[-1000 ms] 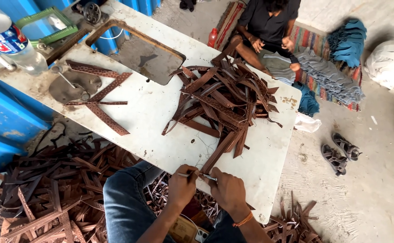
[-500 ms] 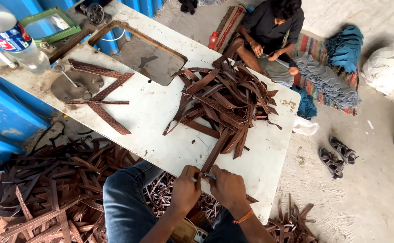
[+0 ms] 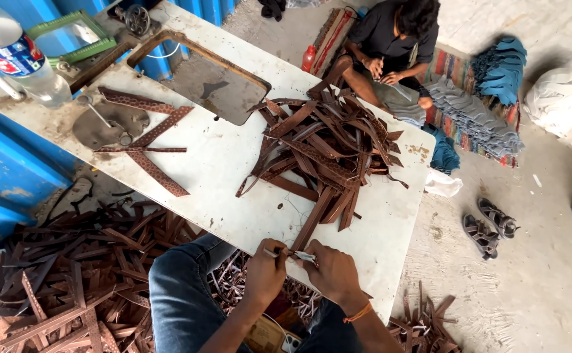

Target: The person trims and prepares leather straps for footwear using a small blade while sitting on the floor.

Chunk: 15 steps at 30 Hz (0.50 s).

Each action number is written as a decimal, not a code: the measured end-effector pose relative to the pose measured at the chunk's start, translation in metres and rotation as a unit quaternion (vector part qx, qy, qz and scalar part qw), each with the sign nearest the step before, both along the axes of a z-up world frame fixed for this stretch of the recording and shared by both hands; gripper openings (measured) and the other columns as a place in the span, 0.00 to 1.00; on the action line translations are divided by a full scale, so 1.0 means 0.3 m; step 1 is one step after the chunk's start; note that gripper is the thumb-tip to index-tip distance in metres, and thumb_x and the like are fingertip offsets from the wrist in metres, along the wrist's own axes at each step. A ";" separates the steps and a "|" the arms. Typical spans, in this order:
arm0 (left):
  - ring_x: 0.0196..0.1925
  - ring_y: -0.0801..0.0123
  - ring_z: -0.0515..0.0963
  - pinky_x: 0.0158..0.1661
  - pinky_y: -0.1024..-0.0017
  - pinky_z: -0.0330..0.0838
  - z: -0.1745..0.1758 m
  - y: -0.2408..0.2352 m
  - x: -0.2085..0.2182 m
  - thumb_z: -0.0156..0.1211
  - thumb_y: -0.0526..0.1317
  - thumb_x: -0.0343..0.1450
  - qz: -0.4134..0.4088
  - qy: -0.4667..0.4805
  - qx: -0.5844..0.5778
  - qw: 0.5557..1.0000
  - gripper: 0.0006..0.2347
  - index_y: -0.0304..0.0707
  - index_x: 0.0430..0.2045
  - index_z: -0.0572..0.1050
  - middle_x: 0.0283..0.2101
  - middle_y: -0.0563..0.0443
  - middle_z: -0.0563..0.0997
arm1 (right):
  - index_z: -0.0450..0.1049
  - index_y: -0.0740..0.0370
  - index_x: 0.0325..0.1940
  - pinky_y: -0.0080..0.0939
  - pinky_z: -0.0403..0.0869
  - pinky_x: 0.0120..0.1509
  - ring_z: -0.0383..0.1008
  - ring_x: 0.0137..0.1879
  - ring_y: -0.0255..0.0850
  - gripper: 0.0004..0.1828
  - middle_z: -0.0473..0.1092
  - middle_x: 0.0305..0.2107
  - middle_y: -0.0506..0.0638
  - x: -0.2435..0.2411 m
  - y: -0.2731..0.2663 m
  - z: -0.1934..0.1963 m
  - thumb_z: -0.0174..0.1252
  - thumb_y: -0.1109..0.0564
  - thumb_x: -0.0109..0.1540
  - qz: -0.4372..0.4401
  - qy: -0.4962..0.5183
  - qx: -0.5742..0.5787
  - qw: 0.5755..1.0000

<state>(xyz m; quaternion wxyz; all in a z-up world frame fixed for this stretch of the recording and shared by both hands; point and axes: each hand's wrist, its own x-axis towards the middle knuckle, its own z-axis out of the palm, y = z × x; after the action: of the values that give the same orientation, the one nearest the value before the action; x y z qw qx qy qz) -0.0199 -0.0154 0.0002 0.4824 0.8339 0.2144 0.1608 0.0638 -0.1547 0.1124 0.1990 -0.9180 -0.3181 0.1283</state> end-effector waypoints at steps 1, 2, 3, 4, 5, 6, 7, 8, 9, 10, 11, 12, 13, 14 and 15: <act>0.22 0.50 0.81 0.21 0.55 0.73 0.012 -0.003 -0.003 0.58 0.37 0.74 -0.002 0.000 0.001 1.000 0.04 0.36 0.38 0.72 0.34 0.42 0.79 | 0.72 0.57 0.41 0.55 0.73 0.35 0.79 0.31 0.56 0.17 0.77 0.24 0.56 -0.002 0.004 0.004 0.64 0.44 0.59 -0.002 0.000 0.001 1.000; 0.23 0.50 0.81 0.21 0.56 0.74 0.023 -0.005 -0.007 0.58 0.36 0.74 -0.003 -0.031 0.020 0.999 0.04 0.35 0.37 0.71 0.35 0.42 0.78 | 0.72 0.57 0.41 0.56 0.73 0.36 0.78 0.31 0.56 0.17 0.77 0.24 0.56 -0.002 0.010 0.008 0.64 0.44 0.60 0.001 -0.002 -0.014 1.000; 0.23 0.50 0.81 0.21 0.57 0.74 0.035 -0.006 -0.010 0.57 0.35 0.74 -0.004 -0.061 0.039 0.997 0.04 0.34 0.36 0.70 0.36 0.42 0.78 | 0.72 0.57 0.40 0.56 0.72 0.36 0.78 0.31 0.57 0.16 0.77 0.24 0.56 -0.002 0.016 0.012 0.64 0.44 0.60 0.003 -0.004 -0.028 1.000; 0.23 0.50 0.81 0.21 0.57 0.74 0.051 -0.005 -0.014 0.57 0.35 0.74 -0.004 -0.061 0.039 0.997 0.04 0.34 0.36 0.70 0.36 0.42 0.78 | 0.72 0.57 0.40 0.56 0.72 0.36 0.78 0.31 0.57 0.16 0.77 0.24 0.56 0.001 0.017 0.001 0.64 0.44 0.60 0.004 -0.004 -0.028 1.000; 0.25 0.50 0.82 0.22 0.58 0.75 0.067 -0.005 -0.018 0.56 0.34 0.73 -0.016 -0.080 0.061 0.995 0.04 0.33 0.36 0.70 0.37 0.41 0.78 | 0.72 0.57 0.39 0.57 0.72 0.36 0.78 0.31 0.57 0.15 0.77 0.24 0.55 0.005 0.019 -0.010 0.63 0.44 0.61 0.021 -0.018 -0.017 0.999; 0.26 0.50 0.82 0.24 0.59 0.77 0.081 -0.008 -0.024 0.56 0.34 0.73 -0.030 -0.097 0.081 0.991 0.04 0.32 0.35 0.69 0.37 0.40 0.78 | 0.72 0.57 0.37 0.57 0.72 0.35 0.78 0.31 0.57 0.14 0.78 0.25 0.54 0.005 0.014 -0.023 0.62 0.45 0.61 0.036 -0.031 -0.006 0.999; 0.26 0.50 0.82 0.24 0.59 0.77 0.049 -0.007 -0.020 0.56 0.34 0.73 -0.031 -0.096 0.080 0.992 0.04 0.32 0.35 0.69 0.37 0.40 0.78 | 0.72 0.57 0.37 0.57 0.72 0.35 0.78 0.31 0.57 0.14 0.78 0.25 0.54 0.008 0.013 -0.031 0.62 0.45 0.61 0.035 -0.029 -0.007 0.999; 0.28 0.52 0.83 0.25 0.60 0.79 0.018 -0.003 -0.016 0.55 0.34 0.74 -0.024 -0.092 0.023 0.995 0.04 0.31 0.36 0.70 0.37 0.40 0.78 | 0.72 0.57 0.38 0.57 0.72 0.36 0.78 0.32 0.57 0.14 0.77 0.25 0.54 0.011 0.014 -0.040 0.62 0.45 0.61 0.033 -0.037 -0.011 0.999; 0.30 0.54 0.85 0.27 0.62 0.81 -0.012 0.001 -0.013 0.54 0.35 0.75 -0.018 -0.088 -0.033 0.995 0.05 0.30 0.37 0.70 0.36 0.39 0.79 | 0.73 0.58 0.38 0.57 0.72 0.36 0.78 0.32 0.57 0.14 0.77 0.24 0.55 0.012 0.015 -0.047 0.62 0.46 0.62 0.031 -0.045 -0.014 0.998; 0.30 0.54 0.85 0.27 0.62 0.81 -0.011 0.007 -0.011 0.54 0.35 0.75 -0.018 -0.090 -0.031 0.995 0.05 0.30 0.37 0.70 0.36 0.39 0.79 | 0.73 0.58 0.38 0.57 0.72 0.36 0.78 0.32 0.57 0.14 0.77 0.24 0.55 0.011 0.016 -0.039 0.62 0.46 0.62 0.031 -0.046 -0.012 0.998; 0.32 0.56 0.86 0.28 0.63 0.83 -0.009 0.013 -0.008 0.53 0.36 0.76 0.004 -0.079 -0.093 0.993 0.06 0.29 0.38 0.71 0.34 0.38 0.80 | 0.74 0.56 0.39 0.57 0.72 0.37 0.78 0.32 0.57 0.13 0.77 0.23 0.55 0.009 0.017 -0.030 0.62 0.45 0.62 0.017 -0.023 -0.010 1.000; 0.34 0.58 0.88 0.29 0.64 0.84 -0.008 0.011 -0.003 0.53 0.37 0.77 0.027 -0.068 -0.157 0.985 0.07 0.28 0.39 0.71 0.33 0.38 0.81 | 0.75 0.55 0.40 0.56 0.72 0.37 0.78 0.32 0.56 0.13 0.77 0.22 0.56 0.011 0.013 -0.020 0.63 0.45 0.61 0.003 0.000 -0.010 1.000; 0.34 0.58 0.88 0.29 0.64 0.84 -0.004 0.014 0.003 0.53 0.37 0.77 0.027 -0.071 -0.157 0.985 0.07 0.28 0.39 0.71 0.33 0.38 0.81 | 0.75 0.55 0.40 0.56 0.72 0.37 0.78 0.32 0.56 0.13 0.77 0.22 0.56 0.015 0.005 -0.019 0.63 0.45 0.61 0.003 -0.002 -0.010 1.000; 0.34 0.58 0.89 0.29 0.64 0.84 -0.003 0.011 0.001 0.53 0.37 0.77 0.033 -0.070 -0.163 0.984 0.08 0.28 0.39 0.71 0.32 0.38 0.82 | 0.74 0.56 0.40 0.55 0.73 0.36 0.78 0.31 0.56 0.15 0.77 0.22 0.56 0.013 -0.007 -0.020 0.64 0.44 0.60 0.005 -0.002 0.010 1.000; 0.35 0.58 0.90 0.29 0.64 0.83 -0.003 0.008 0.000 0.53 0.37 0.77 0.039 -0.069 -0.169 0.983 0.08 0.27 0.38 0.71 0.32 0.38 0.83 | 0.74 0.58 0.40 0.54 0.73 0.35 0.78 0.31 0.56 0.17 0.77 0.22 0.56 0.011 -0.019 -0.022 0.66 0.44 0.58 0.007 -0.001 0.029 1.000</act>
<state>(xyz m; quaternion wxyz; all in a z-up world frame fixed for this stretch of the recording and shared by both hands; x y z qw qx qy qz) -0.0201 -0.0130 -0.0006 0.6230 0.7187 0.2372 0.1979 0.0672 -0.1603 0.1058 0.2241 -0.9097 -0.3288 0.1192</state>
